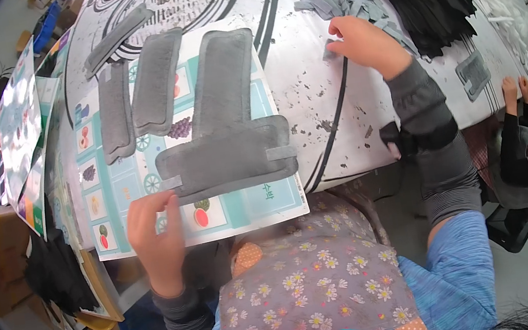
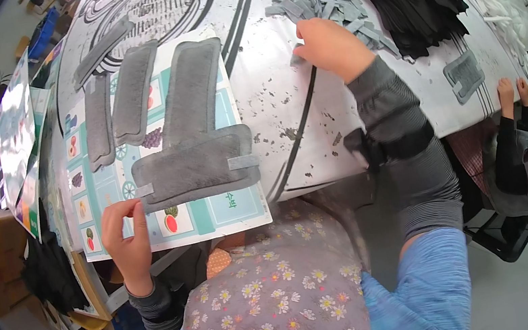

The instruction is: Assembling and marking grey fabric shoe components on a workstation.

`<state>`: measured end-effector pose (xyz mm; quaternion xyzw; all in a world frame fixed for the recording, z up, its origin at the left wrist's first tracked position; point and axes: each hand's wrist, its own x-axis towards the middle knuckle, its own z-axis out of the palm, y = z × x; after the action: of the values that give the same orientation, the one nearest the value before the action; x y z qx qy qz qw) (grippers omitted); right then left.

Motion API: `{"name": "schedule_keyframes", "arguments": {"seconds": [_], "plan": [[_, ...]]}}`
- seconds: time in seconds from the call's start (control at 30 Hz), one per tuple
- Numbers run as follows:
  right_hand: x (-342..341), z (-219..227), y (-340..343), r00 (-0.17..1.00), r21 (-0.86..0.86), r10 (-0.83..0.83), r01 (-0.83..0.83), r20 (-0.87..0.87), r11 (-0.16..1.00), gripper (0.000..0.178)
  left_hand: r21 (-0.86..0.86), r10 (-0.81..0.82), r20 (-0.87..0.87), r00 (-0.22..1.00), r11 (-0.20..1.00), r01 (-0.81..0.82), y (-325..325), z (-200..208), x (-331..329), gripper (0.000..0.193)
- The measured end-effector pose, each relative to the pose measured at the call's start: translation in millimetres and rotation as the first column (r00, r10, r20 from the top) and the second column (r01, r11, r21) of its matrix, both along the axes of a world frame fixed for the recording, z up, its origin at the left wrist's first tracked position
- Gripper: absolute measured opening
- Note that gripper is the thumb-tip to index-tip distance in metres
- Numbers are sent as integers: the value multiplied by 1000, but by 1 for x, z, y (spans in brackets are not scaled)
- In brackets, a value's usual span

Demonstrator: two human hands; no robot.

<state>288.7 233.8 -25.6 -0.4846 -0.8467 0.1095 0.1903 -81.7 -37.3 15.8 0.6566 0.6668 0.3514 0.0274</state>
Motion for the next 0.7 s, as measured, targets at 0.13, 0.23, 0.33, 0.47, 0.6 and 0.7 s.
{"name": "schedule_keyframes", "arguments": {"seconds": [0.13, 0.23, 0.33, 0.47, 0.6, 0.7], "plan": [[-13, 13, 22, 994, -431, -4, 53, 114, 901, 26, -2, -30, 20, 999, 1000, 30, -1, 4, 4, 11], [-21, 20, 34, 986, -534, 6, 84, 165, 841, 26, -15, -31, 25, 999, 999, 31, -2, 6, 1, 11], [-33, 31, 40, 1000, -524, 7, -6, -1, 852, 22, -22, -16, 28, 999, 1000, 16, -5, 4, -5, 11], [-70, 35, 55, 933, -570, -64, -161, -353, 806, 10, 32, 26, 39, 999, 999, -27, -8, -15, -12, 12], [-110, 35, 75, 890, -576, -49, -251, -454, 778, 23, 49, 63, 84, 994, 997, -67, -17, -34, -13, 12], [-127, 37, 87, 957, -598, 80, -239, -279, 765, 26, 61, 66, 157, 985, 995, -77, -18, -41, -13, 12]]}}
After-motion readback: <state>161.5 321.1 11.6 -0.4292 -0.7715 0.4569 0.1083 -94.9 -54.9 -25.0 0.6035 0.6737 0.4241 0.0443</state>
